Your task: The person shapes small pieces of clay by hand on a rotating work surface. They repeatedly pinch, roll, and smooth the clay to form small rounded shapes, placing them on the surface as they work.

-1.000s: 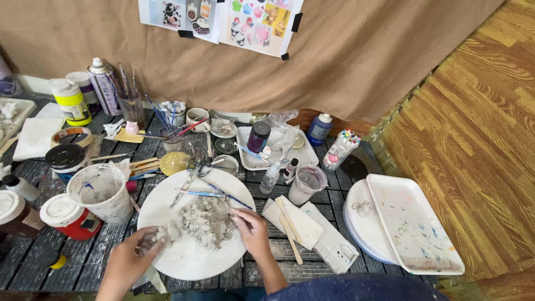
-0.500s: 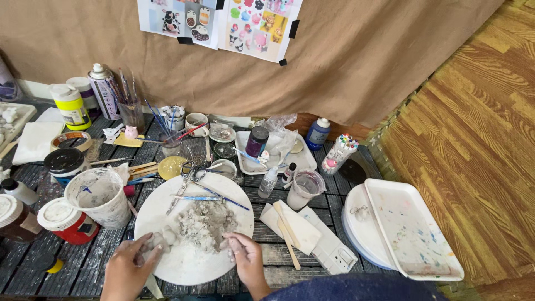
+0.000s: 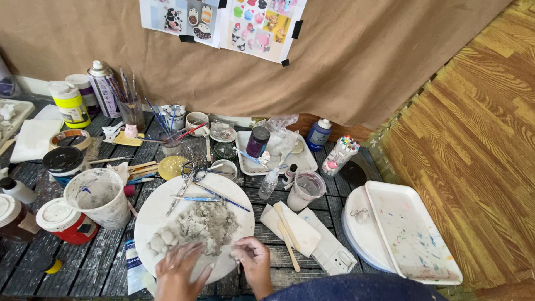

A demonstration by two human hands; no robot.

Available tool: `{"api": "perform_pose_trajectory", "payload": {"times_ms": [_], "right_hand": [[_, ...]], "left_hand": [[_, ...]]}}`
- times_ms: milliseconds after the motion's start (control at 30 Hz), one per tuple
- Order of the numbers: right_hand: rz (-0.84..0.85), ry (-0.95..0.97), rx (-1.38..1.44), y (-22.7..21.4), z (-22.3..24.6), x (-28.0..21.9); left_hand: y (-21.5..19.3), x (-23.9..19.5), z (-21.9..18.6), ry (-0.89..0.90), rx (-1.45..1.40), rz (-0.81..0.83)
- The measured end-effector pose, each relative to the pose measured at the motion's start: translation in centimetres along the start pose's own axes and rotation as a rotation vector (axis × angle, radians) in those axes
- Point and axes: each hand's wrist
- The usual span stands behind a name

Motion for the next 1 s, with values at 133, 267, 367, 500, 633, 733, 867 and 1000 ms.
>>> {"api": "perform_pose_trajectory", "payload": {"times_ms": [133, 267, 367, 500, 633, 733, 867, 1000], "right_hand": [[0.007, -0.005, -0.007, -0.5, -0.1, -0.1], [-0.075, 0.099, -0.072, 0.6, 0.4, 0.6], [-0.097, 0.14, -0.059, 1.2, 1.5, 1.3], [-0.044, 0.088, -0.078, 1.9, 2.9, 1.6], [0.114, -0.215, -0.539, 2.7, 3.5, 3.8], [0.217, -0.304, -0.817, 3.6, 3.3, 6.2], [0.33, -0.574, -0.912, 4.6, 2.9, 6.7], [0.283, -0.502, -0.756, 4.8, 3.7, 5.8]], "left_hand": [[-0.7, 0.3, -1.8, 0.022, -0.032, -0.087], [-1.3, 0.6, -2.5, 0.073, 0.017, -0.138], [-1.6, 0.8, -3.0, 0.082, -0.028, -0.176], [-2.5, 0.7, -3.5, 0.066, -0.052, -0.182], [-3.1, 0.7, -4.1, 0.05, -0.067, -0.176], [-2.8, 1.2, -4.4, 0.099, -0.05, -0.201], [-2.1, 1.5, -4.5, 0.069, -0.023, -0.201], [-1.9, 1.7, -4.1, 0.045, -0.051, -0.223]]}}
Point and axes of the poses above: each hand's wrist, its own x-axis towards the middle knuckle, its own y-axis out of the palm, z = x × y, and after that the axes turned 15 degrees about -y, right-handed
